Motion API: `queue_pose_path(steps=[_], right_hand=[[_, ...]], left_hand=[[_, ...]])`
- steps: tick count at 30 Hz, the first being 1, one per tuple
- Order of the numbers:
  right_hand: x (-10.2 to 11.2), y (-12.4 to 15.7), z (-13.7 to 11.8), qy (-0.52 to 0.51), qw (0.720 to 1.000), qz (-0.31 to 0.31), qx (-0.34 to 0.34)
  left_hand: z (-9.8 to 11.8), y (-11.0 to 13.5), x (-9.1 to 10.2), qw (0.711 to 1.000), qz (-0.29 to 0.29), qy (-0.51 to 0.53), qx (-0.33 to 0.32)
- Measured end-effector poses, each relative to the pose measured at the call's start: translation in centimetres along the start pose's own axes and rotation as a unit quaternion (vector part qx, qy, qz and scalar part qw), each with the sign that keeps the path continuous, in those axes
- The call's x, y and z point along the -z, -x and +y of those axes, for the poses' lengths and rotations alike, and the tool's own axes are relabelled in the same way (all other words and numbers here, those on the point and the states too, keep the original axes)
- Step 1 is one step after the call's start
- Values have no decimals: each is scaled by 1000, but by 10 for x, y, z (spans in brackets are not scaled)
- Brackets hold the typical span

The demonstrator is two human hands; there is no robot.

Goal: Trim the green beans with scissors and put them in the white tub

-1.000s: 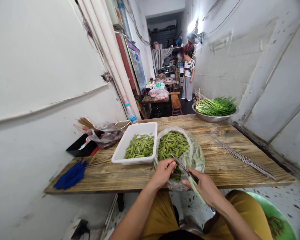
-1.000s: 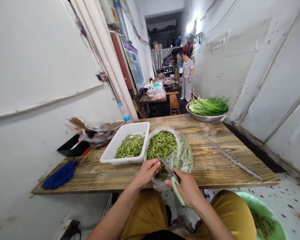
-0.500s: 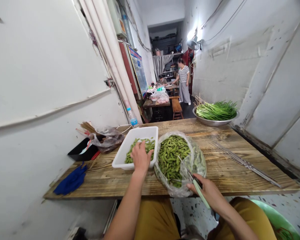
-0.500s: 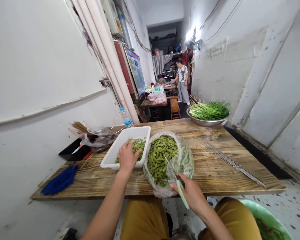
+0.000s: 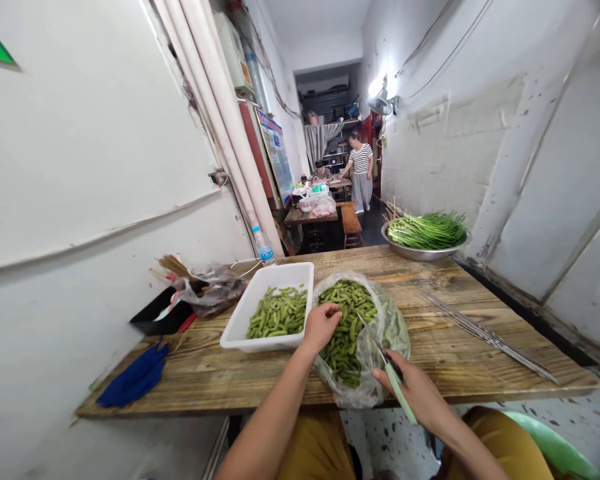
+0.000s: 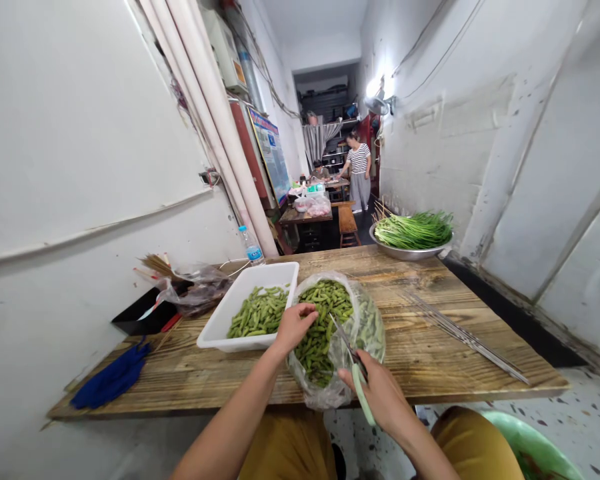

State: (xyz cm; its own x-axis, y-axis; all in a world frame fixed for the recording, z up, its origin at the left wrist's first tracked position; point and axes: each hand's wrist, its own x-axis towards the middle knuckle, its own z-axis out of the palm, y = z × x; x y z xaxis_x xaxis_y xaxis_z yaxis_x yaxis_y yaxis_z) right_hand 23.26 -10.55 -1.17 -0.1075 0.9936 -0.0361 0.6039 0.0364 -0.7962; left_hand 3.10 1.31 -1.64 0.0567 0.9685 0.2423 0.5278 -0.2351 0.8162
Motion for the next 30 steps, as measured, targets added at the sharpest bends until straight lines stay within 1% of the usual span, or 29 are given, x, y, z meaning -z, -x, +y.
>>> queue_pose_path(steps=[2,4,9,13,16,19,23,26,30], right_hand=[[1,-3,-2,14,1000,11,2],[1,-6,-5,32,999,16,9],[1,-9,-9,55,997,23,47],[2,-6,-11,57,996,29,63],[2,-2,-13,41,997,30,64],[1,0,-15,22,997,18,70],[1,1,-15,71,994,22,74],[1,1,-14,111,991,28,73],[1,2,-14,119,989,35,76]], left_hand=[[2,9,-1,994,-43,93,30],[6,18,-2,985,-72,150,46],[23,33,2,972,-117,201,44],[32,36,7,970,-121,209,32],[33,39,7,970,-124,206,31],[34,44,5,969,-128,207,40],[35,48,6,972,-126,196,34],[37,50,9,975,-133,179,8],[37,54,13,977,-143,156,-23]])
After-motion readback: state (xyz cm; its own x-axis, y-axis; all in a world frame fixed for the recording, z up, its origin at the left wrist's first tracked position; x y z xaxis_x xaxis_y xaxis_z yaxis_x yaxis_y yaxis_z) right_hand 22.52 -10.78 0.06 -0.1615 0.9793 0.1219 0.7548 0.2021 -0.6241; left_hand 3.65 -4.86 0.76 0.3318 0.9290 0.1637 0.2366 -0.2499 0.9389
